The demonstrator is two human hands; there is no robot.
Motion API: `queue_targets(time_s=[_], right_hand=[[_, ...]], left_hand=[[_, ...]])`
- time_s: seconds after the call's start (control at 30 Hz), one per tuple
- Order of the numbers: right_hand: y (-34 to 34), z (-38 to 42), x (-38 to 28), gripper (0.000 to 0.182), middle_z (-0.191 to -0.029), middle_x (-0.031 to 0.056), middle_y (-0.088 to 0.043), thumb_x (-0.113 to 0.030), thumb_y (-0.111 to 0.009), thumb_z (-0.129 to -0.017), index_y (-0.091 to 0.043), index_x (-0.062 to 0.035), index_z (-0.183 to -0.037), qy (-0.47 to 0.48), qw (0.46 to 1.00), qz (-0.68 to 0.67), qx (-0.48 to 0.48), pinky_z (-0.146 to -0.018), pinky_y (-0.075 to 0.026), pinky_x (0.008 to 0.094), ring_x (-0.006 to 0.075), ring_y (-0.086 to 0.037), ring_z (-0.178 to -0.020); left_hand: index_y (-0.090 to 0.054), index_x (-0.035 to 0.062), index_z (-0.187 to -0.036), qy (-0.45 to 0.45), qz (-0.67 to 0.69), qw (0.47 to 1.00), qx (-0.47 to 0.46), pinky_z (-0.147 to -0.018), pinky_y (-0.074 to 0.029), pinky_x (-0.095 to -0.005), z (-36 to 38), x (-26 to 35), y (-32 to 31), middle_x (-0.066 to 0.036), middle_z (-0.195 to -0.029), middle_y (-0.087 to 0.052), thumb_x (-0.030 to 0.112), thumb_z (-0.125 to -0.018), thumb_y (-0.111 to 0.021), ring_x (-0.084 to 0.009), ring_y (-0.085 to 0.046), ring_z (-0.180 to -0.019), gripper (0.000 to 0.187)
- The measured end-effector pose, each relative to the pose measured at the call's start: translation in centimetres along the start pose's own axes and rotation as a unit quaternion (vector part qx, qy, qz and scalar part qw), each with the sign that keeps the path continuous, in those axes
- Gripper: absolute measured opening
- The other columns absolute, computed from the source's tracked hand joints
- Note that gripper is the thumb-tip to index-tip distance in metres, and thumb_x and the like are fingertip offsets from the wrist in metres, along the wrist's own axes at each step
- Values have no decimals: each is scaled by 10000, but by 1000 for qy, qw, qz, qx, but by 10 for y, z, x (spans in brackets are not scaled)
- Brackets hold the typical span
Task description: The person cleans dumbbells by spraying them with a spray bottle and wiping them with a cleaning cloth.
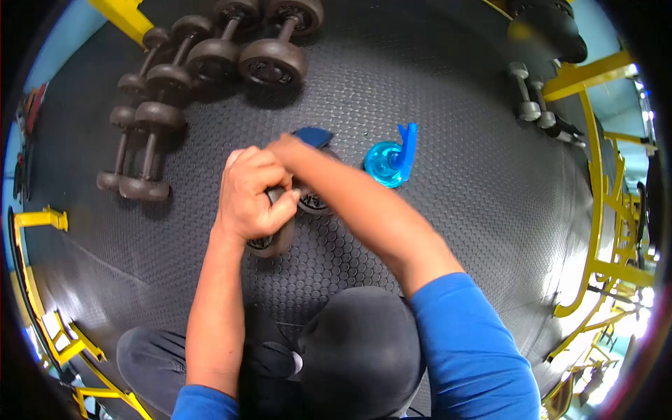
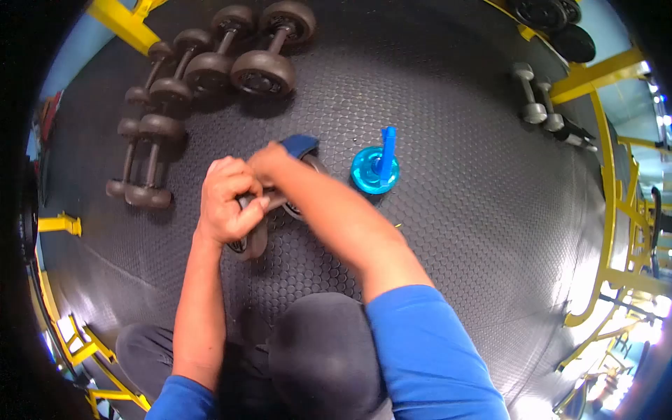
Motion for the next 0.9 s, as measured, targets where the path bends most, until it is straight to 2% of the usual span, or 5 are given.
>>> queue_targets(time_s=[0.17,0.43,0.7,0.77,0.9], right_hand=[[8,21,-4,417,-1303,138,-631,-257,-654,-819,-687,-138,-1218,-82,995,-27,-45,-956,-462,466,296,-536,-1273],[-81,134,-23,513,-1237,262,-484,-77,-741,-654,-617,-112,-1151,-213,790,-120,563,-943,-467,512,464,-504,-1120],[-140,162,-55,434,-1156,265,-536,-105,-753,-710,-559,-47,-1094,-310,740,-357,480,-921,-479,443,409,-550,-1092],[-126,164,-51,478,-1095,228,-594,-144,-765,-736,-513,-6,-1118,-364,631,-492,477,-890,-493,406,338,-611,-1018],[-104,141,-38,846,-1146,250,-601,-251,-846,-716,-313,-2,-1323,-244,662,-504,498,-926,-499,418,336,-633,-1041]], left_hand=[[-583,86,-624,11,11,1000,-4,-713,-395,-377,4,2,-1,-43,-704,-573,204,-590,-689,-253,-535,-692,163],[-589,70,-634,69,52,996,24,-701,-406,-361,3,-22,10,-55,-717,-579,158,-625,-679,-248,-542,-688,127],[-628,91,-628,97,34,994,43,-756,-424,-365,3,-14,5,-23,-733,-632,197,-629,-707,-240,-573,-754,132],[-639,91,-642,115,43,991,43,-791,-430,-369,9,-18,6,-30,-776,-646,199,-633,-707,-244,-579,-801,128],[-682,85,-1084,167,-82,975,118,-973,-430,-426,45,-27,10,-170,-1256,-569,211,-635,-742,-350,-545,-1125,470]])
Point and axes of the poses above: each hand's wrist, its own z-axis away from the middle knuckle, its own y-axis out of the back of the hand, x = y × z, the point moved 1 cm from there along -z, towards the middle knuckle
